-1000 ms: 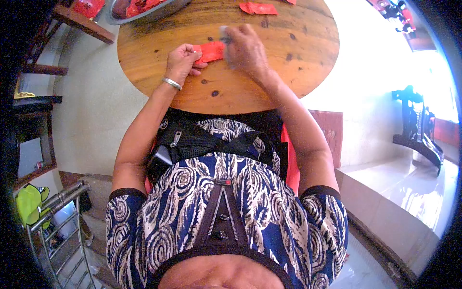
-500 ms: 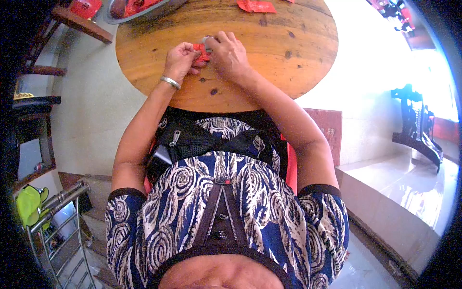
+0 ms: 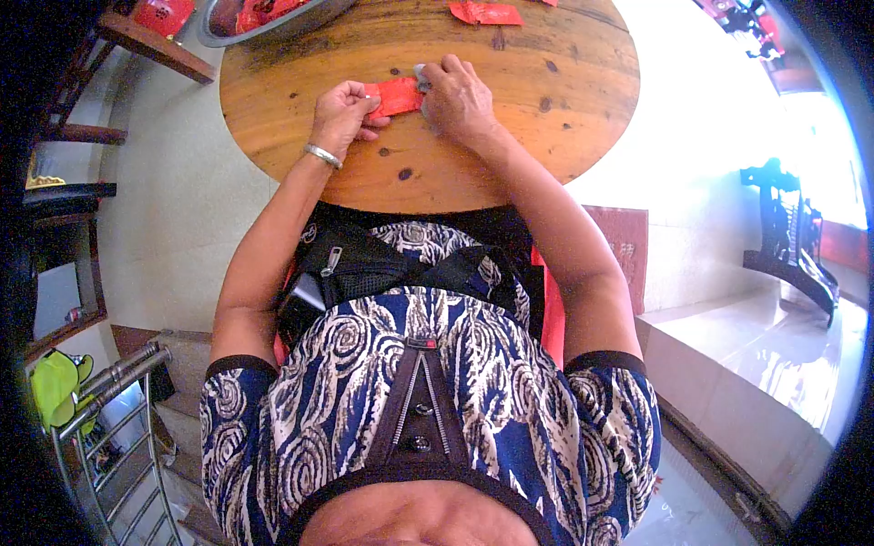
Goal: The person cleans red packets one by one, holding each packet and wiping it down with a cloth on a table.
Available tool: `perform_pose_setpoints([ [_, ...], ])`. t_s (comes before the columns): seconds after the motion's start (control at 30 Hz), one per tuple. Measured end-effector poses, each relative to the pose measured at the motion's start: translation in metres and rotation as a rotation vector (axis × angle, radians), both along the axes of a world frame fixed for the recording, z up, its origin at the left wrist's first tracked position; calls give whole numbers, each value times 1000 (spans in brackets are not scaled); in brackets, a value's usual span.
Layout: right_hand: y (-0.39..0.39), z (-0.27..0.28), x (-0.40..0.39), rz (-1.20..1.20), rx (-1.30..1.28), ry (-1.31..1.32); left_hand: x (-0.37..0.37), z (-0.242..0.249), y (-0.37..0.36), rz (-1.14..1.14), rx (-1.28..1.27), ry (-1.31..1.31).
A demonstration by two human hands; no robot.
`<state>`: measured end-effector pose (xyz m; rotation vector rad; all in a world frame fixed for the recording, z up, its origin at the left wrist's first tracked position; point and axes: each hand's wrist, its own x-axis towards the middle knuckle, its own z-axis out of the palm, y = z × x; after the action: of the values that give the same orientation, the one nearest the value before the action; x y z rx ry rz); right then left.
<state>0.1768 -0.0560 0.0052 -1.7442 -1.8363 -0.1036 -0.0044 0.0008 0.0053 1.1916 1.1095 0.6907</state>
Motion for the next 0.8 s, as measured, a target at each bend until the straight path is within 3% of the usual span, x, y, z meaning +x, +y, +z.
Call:
perform_pose_setpoints([
  [0.43, -7, 15, 17, -50, -122, 20, -1, -1, 1, -6, 9, -21],
  [0.5, -6, 17, 9, 115, 38, 220, -1, -1, 1, -2, 4, -19],
  [0.6, -5, 17, -15, 205, 74, 296, 0, 0, 0, -11, -8, -21],
  [0.8, 2, 9, -35, 273, 99, 119, 1, -4, 1, 0, 27, 4],
])
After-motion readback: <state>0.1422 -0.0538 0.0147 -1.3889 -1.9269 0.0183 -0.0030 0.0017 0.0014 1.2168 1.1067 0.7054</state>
